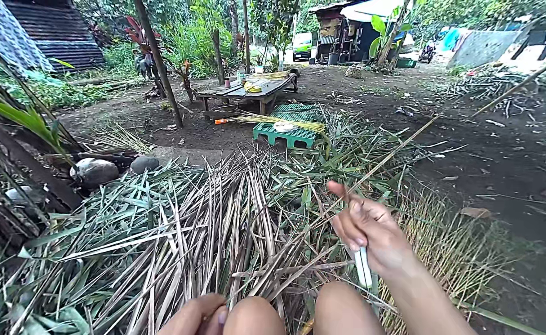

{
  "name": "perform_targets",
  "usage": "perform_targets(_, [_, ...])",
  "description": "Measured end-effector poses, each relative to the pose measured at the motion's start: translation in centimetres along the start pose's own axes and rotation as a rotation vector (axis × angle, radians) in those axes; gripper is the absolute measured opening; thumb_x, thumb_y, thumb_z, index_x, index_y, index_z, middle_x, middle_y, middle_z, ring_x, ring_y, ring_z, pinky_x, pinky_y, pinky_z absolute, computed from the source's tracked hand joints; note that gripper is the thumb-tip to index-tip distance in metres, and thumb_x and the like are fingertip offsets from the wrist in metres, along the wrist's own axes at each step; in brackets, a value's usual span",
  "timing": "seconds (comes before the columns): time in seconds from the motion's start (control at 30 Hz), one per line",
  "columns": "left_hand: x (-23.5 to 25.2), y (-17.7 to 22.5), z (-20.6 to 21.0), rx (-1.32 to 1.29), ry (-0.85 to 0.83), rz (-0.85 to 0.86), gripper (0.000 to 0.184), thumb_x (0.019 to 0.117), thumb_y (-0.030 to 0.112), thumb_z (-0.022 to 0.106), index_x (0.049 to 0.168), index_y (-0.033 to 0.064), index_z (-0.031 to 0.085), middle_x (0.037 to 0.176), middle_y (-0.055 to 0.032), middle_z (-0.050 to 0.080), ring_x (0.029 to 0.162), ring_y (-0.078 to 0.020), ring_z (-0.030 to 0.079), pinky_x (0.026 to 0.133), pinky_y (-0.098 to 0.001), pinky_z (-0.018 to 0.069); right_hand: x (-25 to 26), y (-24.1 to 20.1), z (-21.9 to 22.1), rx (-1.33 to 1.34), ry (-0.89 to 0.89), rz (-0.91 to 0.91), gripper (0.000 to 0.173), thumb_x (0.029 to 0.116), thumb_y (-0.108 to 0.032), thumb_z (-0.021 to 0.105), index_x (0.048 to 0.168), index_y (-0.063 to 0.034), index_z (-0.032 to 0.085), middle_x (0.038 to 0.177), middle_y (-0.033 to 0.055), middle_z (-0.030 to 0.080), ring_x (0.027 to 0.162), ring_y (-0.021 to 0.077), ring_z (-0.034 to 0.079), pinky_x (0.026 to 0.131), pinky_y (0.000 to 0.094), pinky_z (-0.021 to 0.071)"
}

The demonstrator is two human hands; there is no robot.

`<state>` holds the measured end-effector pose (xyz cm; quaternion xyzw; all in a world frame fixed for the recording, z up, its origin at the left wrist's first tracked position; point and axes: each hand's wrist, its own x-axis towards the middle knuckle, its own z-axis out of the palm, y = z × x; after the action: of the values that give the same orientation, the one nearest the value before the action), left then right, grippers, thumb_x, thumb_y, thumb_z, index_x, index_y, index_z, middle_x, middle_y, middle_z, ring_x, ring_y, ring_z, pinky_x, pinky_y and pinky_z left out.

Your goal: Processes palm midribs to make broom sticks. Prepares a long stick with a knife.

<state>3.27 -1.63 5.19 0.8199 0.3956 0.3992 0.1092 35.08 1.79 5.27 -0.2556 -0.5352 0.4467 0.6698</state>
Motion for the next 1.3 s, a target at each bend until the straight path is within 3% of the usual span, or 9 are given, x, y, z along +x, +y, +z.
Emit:
perform_targets(0.1, [1.8, 2.1, 1.7, -0.03, 0.031, 0.036, 0.02, 0.1005, 0.012, 0.06, 0.099, -0.0041, 0.072, 0.078, -0.0119, 0.07, 0.063, -0.0101, 0.062, 0.061, -0.0228, 0.0523, -1.3, 1.2, 2.9, -0.038, -0.188, 0.014, 0.042, 0.1062, -0.032, 0.052, 0.139, -0.0076, 0.061, 0.059, -0.0203, 0.047, 0.05, -0.0096, 0.044, 0.05, 0.01, 0.0392])
perform_targets(0.23, [3.8, 4.4, 3.6, -0.11, 0.117, 0.07, 0.016, 0.0993, 0.011, 0.062, 0.096, -0.0007, 0.073, 0.078, -0.0073, 0.07, 0.064, -0.0052, 0.062, 0.061, -0.0174, 0.0507, -2.9, 2.1, 5.8, -0.127, -0.352, -0.035, 0.042, 0.1085, -0.035, 0.048, 0.137, -0.0085, 0.062, 0.064, -0.015, 0.049, 0.055, -0.0124, 0.042, 0.052, 0.0071, 0.0378])
perform_targets(0.37, [3.9, 5.0, 3.7, -0.216, 0.088, 0.069, 0.019, 0.1006, 0.009, 0.059, 0.091, -0.0034, 0.071, 0.071, -0.007, 0.067, 0.061, -0.0024, 0.058, 0.059, -0.0135, 0.0473, -3.2, 2.1, 5.5, -0.214, -0.342, -0.157, 0.043, 0.1094, -0.032, 0.046, 0.137, -0.0028, 0.061, 0.069, -0.0096, 0.055, 0.059, -0.013, 0.041, 0.056, 0.0054, 0.0375])
perform_targets(0.5, [3.7, 5.0, 3.3, -0.291, 0.025, 0.031, 0.022, 0.1011, 0.008, 0.057, 0.089, -0.0047, 0.07, 0.068, -0.0054, 0.063, 0.059, -0.0001, 0.053, 0.056, -0.0127, 0.0425, -2.6, 1.4, 3.8, -0.203, -0.196, -0.162, 0.039, 0.1078, -0.03, 0.049, 0.138, -0.0094, 0.063, 0.064, -0.0186, 0.051, 0.055, -0.0123, 0.043, 0.052, 0.0071, 0.0382])
perform_targets(0.6, [3.7, 5.0, 3.2, -0.304, 0.007, 0.014, 0.022, 0.1011, 0.008, 0.057, 0.088, -0.0048, 0.069, 0.067, -0.0047, 0.062, 0.058, 0.0005, 0.052, 0.055, -0.0126, 0.0414, -2.1, 1.2, 3.3, -0.097, -0.235, -0.118, 0.041, 0.1076, -0.028, 0.049, 0.142, -0.0068, 0.058, 0.063, -0.0189, 0.048, 0.054, -0.0106, 0.043, 0.053, 0.0082, 0.0392])
perform_targets(0.7, [3.7, 4.8, 3.3, -0.311, -0.028, 0.007, 0.021, 0.1006, 0.008, 0.057, 0.089, -0.0043, 0.069, 0.066, -0.0044, 0.062, 0.057, 0.0007, 0.051, 0.054, -0.0132, 0.041, -2.0, 1.1, 3.5, 0.073, -0.434, 0.032, 0.051, 0.1078, -0.033, 0.047, 0.152, -0.0063, 0.046, 0.061, -0.0173, 0.047, 0.053, -0.0089, 0.045, 0.055, 0.0107, 0.0422])
perform_targets(0.77, [3.6, 4.7, 3.5, -0.33, -0.056, 0.007, 0.021, 0.1007, 0.008, 0.057, 0.088, -0.0046, 0.069, 0.065, -0.005, 0.061, 0.056, -0.0004, 0.052, 0.053, -0.0143, 0.0414, -2.2, 1.1, 3.9, 0.141, -0.489, 0.109, 0.052, 0.1074, -0.035, 0.049, 0.151, -0.0057, 0.048, 0.061, -0.0169, 0.048, 0.053, -0.0085, 0.045, 0.054, 0.0113, 0.0418])
perform_targets(0.93, [3.1, 4.5, 3.3, -0.381, -0.081, -0.014, 0.023, 0.1022, 0.01, 0.057, 0.088, -0.0047, 0.067, 0.064, -0.0032, 0.058, 0.056, 0.0007, 0.049, 0.053, -0.0137, 0.0394, -2.6, 1.3, 4.1, 0.093, -0.358, 0.028, 0.039, 0.1066, -0.035, 0.051, 0.131, -0.0085, 0.066, 0.062, -0.0187, 0.051, 0.053, -0.0115, 0.044, 0.051, 0.0081, 0.0382])
perform_targets(1.3, [2.5, 4.1, 3.1, -0.435, -0.124, -0.026, 0.025, 0.1029, 0.01, 0.056, 0.089, -0.0056, 0.068, 0.063, -0.0032, 0.058, 0.055, 0.001, 0.048, 0.053, -0.0147, 0.0383, -1.9, 0.8, 2.6, 0.017, -0.221, -0.088, 0.035, 0.1059, -0.034, 0.053, 0.124, -0.007, 0.068, 0.063, -0.0194, 0.051, 0.054, -0.0103, 0.046, 0.052, 0.0086, 0.0391])
